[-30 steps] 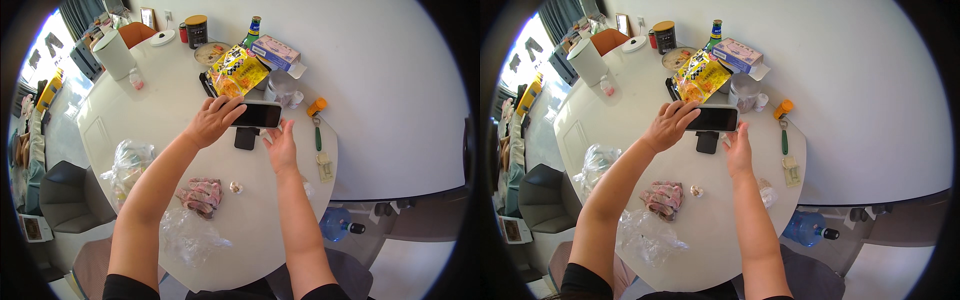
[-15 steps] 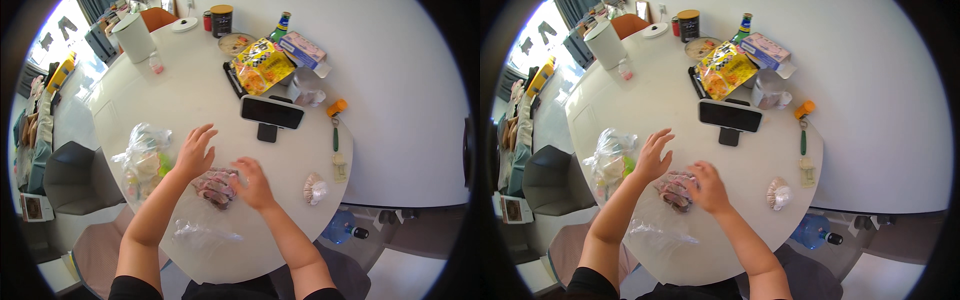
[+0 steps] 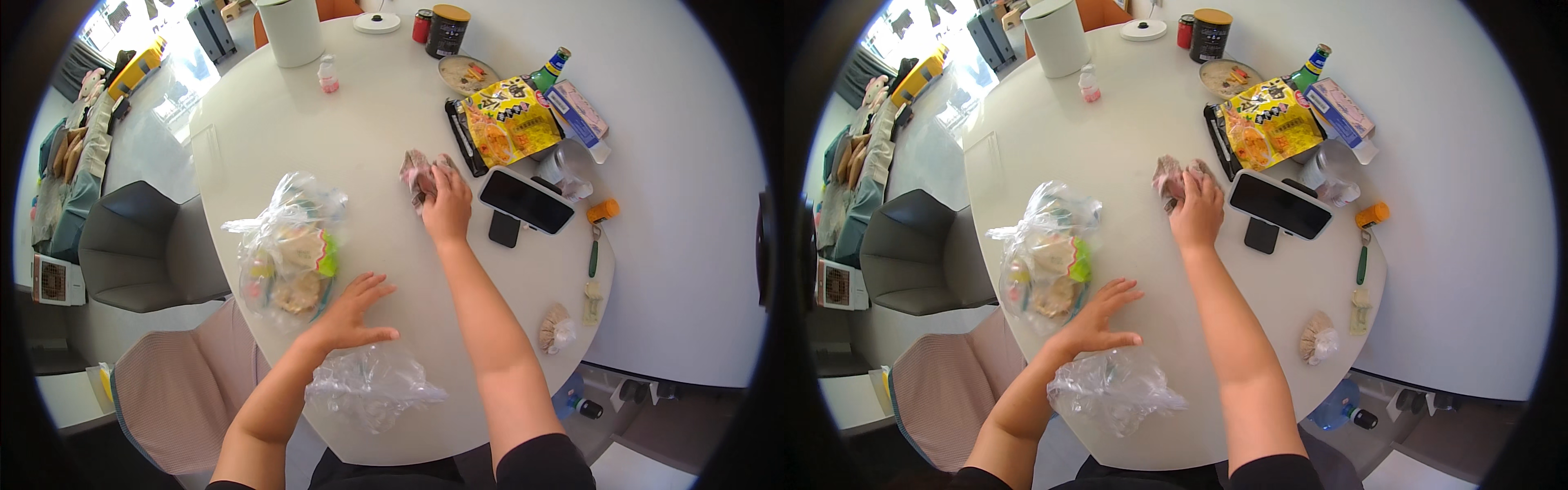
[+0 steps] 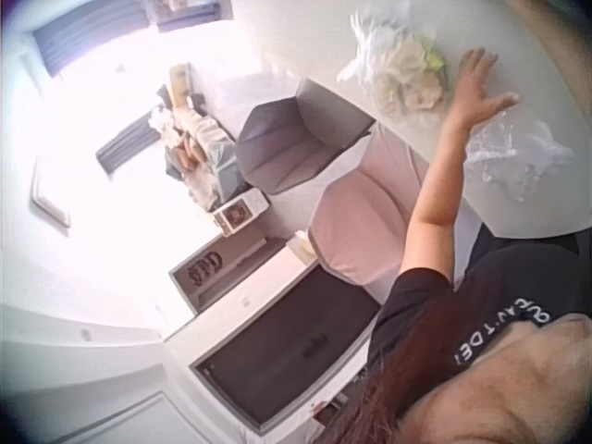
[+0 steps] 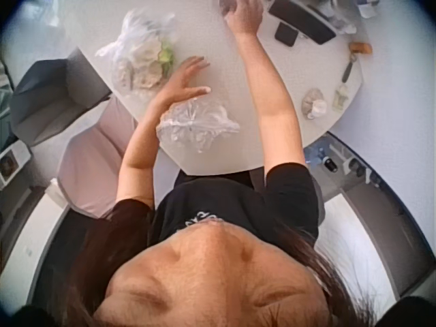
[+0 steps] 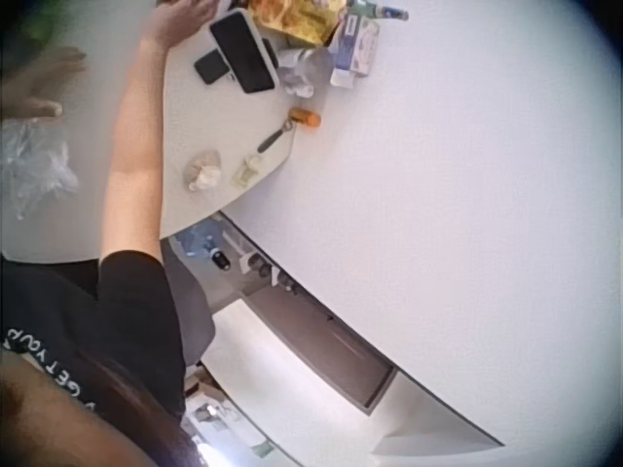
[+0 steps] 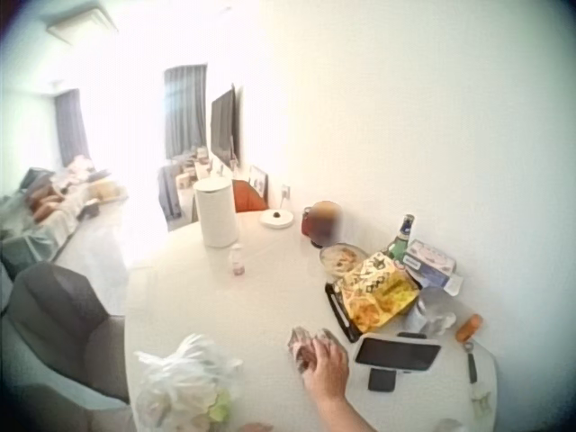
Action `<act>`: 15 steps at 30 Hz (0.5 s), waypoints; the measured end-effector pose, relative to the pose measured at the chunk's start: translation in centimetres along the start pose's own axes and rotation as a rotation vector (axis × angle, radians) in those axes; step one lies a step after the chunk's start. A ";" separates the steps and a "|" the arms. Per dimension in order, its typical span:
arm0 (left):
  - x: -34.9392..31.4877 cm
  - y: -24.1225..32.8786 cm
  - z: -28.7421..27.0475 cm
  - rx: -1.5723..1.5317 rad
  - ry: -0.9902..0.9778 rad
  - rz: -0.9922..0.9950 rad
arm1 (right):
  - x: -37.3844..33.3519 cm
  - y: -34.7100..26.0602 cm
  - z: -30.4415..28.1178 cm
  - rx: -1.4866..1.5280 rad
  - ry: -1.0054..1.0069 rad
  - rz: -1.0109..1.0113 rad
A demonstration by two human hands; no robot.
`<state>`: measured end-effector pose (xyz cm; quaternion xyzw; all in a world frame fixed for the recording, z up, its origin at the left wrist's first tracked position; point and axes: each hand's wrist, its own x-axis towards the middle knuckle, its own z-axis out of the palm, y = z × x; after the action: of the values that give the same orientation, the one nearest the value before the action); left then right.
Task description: The person wipes the surface of a dining table with a cloth, moves a phone and a plastic bag, and fits covers onto the seats of several chairs.
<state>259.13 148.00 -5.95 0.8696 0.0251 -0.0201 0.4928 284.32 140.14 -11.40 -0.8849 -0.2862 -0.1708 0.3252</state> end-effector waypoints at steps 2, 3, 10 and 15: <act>-0.1 -0.4 0.4 0.079 -0.060 0.024 | 0.6 -1.1 1.1 -0.147 -0.065 0.016; -0.4 -0.5 0.4 0.123 -0.072 0.023 | 0.4 -1.4 1.6 -0.087 -0.134 -0.054; -1.3 -1.7 0.5 0.158 0.137 -0.078 | -7.6 -4.2 -4.0 0.232 -0.446 -0.396; -0.9 -3.3 0.1 0.168 0.313 -0.180 | -6.5 -4.0 -5.1 0.402 -0.323 -0.120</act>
<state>258.06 149.54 -8.76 0.8944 0.1772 0.0696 0.4046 276.22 136.61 -8.95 -0.7998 -0.4147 0.0140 0.4336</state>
